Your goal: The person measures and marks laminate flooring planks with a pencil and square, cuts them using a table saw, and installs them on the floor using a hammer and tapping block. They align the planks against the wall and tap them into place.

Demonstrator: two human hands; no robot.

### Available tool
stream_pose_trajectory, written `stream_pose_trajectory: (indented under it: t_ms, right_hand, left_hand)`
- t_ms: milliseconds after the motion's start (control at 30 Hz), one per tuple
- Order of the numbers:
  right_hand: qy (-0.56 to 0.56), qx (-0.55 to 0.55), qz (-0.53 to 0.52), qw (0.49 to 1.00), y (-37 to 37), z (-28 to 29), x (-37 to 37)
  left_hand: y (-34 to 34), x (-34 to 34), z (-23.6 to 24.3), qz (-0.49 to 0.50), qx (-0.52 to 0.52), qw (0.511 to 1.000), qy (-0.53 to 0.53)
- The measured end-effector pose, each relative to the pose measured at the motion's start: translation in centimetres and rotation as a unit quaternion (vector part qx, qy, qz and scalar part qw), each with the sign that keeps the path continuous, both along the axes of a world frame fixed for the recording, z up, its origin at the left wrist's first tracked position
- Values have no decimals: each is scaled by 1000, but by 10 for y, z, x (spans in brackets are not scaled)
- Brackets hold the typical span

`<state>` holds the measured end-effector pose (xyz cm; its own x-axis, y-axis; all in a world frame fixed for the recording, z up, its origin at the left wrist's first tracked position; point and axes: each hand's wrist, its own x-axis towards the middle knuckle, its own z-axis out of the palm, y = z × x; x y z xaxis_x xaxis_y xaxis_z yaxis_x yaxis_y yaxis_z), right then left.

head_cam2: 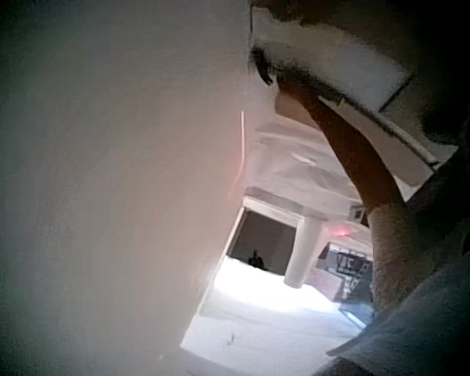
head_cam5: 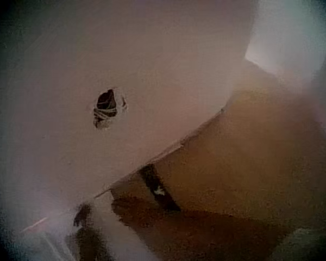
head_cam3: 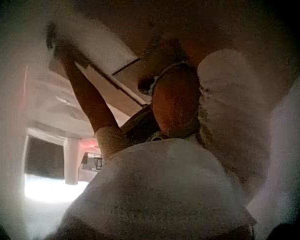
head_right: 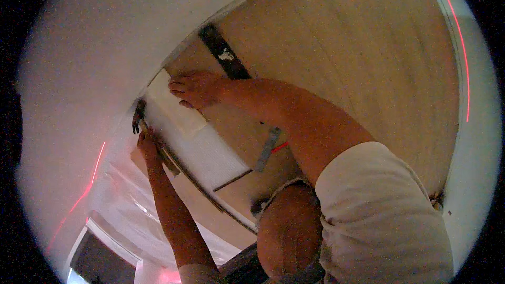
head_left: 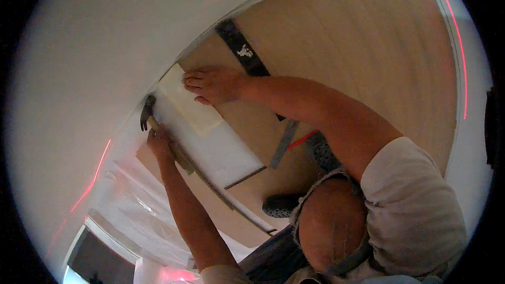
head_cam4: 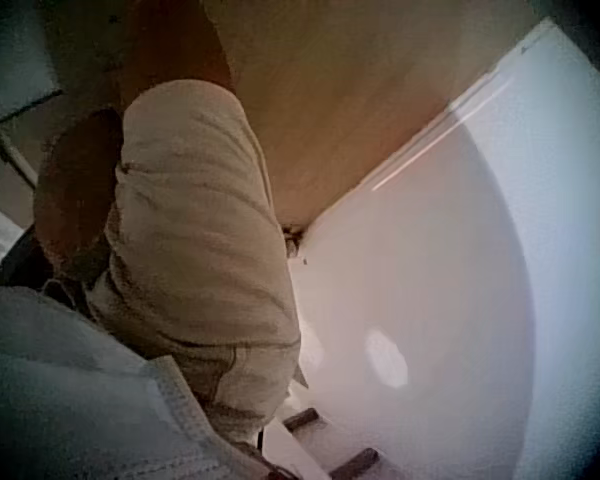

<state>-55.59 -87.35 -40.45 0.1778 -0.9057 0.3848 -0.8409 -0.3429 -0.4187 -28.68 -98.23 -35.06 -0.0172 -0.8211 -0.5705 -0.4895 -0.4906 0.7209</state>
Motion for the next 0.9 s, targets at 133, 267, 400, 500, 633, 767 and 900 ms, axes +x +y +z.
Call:
stream_pose_trajectory:
  t_ms: [133,267,400,500,633,767,900]
  right_hand:
    - [-6,4,-8,1000,-3,-3,0]
    - [22,-4,-1,1000,-5,-8,-2]
    - [14,-5,-2,1000,-5,-5,3]
    - [5,-17,3,1000,-7,-3,4]
    - [-25,-38,16,999,-6,-13,1]
    - [-33,22,-83,996,0,-12,-6]
    - [-25,50,-324,944,18,32,-10]
  left_hand:
    - [10,-25,1,-133,-78,986,-64]
    - [-5,-14,10,-205,-77,970,-108]
    - [-2,-4,3,-191,-86,973,-101]
    - [3,7,-1,-224,-120,962,-96]
    - [44,-21,14,-94,-73,990,-78]
    - [103,-50,20,-32,-59,998,-11]
    - [162,-57,28,-17,-35,999,-15]
